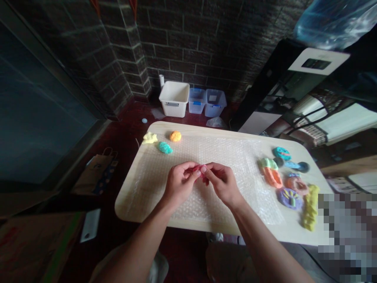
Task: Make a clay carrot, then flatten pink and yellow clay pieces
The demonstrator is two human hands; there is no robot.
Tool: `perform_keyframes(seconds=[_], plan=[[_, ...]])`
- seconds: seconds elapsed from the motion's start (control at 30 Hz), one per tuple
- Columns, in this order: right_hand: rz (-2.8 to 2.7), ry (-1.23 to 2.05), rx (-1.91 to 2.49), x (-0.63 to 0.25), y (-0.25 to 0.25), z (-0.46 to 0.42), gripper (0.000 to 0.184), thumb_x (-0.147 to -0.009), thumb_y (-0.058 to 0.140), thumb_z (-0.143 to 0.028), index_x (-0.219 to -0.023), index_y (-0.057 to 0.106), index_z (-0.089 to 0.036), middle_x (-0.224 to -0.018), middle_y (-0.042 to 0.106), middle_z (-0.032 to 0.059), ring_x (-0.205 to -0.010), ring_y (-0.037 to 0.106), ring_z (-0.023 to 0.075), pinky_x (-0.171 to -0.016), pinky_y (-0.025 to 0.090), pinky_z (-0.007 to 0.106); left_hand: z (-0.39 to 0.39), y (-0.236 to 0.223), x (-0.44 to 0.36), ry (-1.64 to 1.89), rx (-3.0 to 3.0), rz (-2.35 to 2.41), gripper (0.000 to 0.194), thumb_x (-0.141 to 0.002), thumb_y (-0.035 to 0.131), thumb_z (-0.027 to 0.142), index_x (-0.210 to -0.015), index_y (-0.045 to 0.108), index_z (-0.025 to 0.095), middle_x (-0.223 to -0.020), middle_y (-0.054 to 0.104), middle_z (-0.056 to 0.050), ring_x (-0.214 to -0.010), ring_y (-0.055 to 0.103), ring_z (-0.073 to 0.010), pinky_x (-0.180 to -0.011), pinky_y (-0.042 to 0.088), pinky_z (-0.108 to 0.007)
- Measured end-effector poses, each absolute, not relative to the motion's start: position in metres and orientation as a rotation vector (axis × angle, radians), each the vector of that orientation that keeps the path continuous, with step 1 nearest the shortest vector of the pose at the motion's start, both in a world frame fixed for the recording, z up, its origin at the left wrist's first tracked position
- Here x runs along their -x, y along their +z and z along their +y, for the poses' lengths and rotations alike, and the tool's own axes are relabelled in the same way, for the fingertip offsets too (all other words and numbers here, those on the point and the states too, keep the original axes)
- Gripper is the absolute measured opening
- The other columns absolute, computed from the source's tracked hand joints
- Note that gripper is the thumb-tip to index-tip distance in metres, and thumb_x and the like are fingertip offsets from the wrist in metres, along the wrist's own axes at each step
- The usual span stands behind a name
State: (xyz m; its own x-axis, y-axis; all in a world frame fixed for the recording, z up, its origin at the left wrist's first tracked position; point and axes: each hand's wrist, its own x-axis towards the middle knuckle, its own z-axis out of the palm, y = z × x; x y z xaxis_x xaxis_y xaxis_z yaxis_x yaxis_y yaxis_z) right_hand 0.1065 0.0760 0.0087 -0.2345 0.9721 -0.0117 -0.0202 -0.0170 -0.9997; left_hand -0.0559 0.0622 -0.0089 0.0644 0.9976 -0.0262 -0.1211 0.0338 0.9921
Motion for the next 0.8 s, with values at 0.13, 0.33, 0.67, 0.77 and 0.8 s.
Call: perform_keyframes(seconds=[0.13, 0.33, 0.67, 0.77, 0.8], plan=[[-1.416, 1.246, 1.102, -0.106, 0.008, 0.073, 0.033, -0.093, 0.078, -0.051, -0.09, 0.083, -0.018, -0.07, 0.072, 0.0043, -0.059, 0.062, 0.0157, -0.056, 0.049, 0.029, 0.062, -0.004, 0.053, 1.228, -1.079, 1.042, 0.025, -0.092, 0.079, 0.04, -0.098, 0.079, 0.016, -0.09, 0.08, -0.008, -0.081, 0.075, -0.0205, -0.075, 0.057, -0.029], [-1.665, 0.724, 1.077, -0.114, 0.008, 0.073, 0.015, -0.097, 0.078, -0.031, -0.11, 0.083, -0.026, -0.103, 0.077, 0.0095, -0.094, 0.073, 0.025, -0.083, 0.06, 0.041, 0.063, 0.002, 0.054, 1.25, -0.722, 0.954, 0.03, -0.091, 0.08, 0.039, -0.11, 0.075, 0.017, -0.107, 0.079, -0.011, -0.089, 0.074, -0.0198, -0.076, 0.057, -0.029], [-1.498, 1.011, 0.969, -0.108, 0.005, 0.069, 0.038, -0.093, 0.079, -0.032, -0.13, 0.071, -0.025, -0.124, 0.07, 0.0116, -0.104, 0.073, 0.025, -0.085, 0.064, 0.041, 0.063, 0.003, 0.056, 1.276, -0.826, 0.978, 0.036, -0.084, 0.087, 0.039, -0.108, 0.08, 0.013, -0.101, 0.081, -0.012, -0.084, 0.074, -0.0184, -0.072, 0.056, -0.025], [-1.376, 1.252, 1.06, -0.11, 0.004, 0.072, 0.032, -0.094, 0.079, -0.042, -0.117, 0.075, -0.02, -0.105, 0.077, 0.01, -0.085, 0.074, 0.0209, -0.072, 0.06, 0.033, 0.063, 0.003, 0.056, 1.25, -0.925, 0.976, 0.032, -0.086, 0.086, 0.038, -0.105, 0.08, 0.012, -0.096, 0.081, -0.011, -0.08, 0.073, -0.0173, -0.073, 0.056, -0.026], [-1.369, 1.301, 1.064, -0.11, 0.005, 0.072, 0.03, -0.094, 0.079, -0.044, -0.109, 0.077, -0.018, -0.096, 0.078, 0.009, -0.08, 0.073, 0.0198, -0.07, 0.059, 0.032, 0.063, 0.003, 0.056, 1.246, -0.948, 0.979, 0.03, -0.086, 0.086, 0.036, -0.103, 0.081, 0.012, -0.094, 0.081, -0.01, -0.079, 0.072, -0.017, -0.073, 0.056, -0.025]])
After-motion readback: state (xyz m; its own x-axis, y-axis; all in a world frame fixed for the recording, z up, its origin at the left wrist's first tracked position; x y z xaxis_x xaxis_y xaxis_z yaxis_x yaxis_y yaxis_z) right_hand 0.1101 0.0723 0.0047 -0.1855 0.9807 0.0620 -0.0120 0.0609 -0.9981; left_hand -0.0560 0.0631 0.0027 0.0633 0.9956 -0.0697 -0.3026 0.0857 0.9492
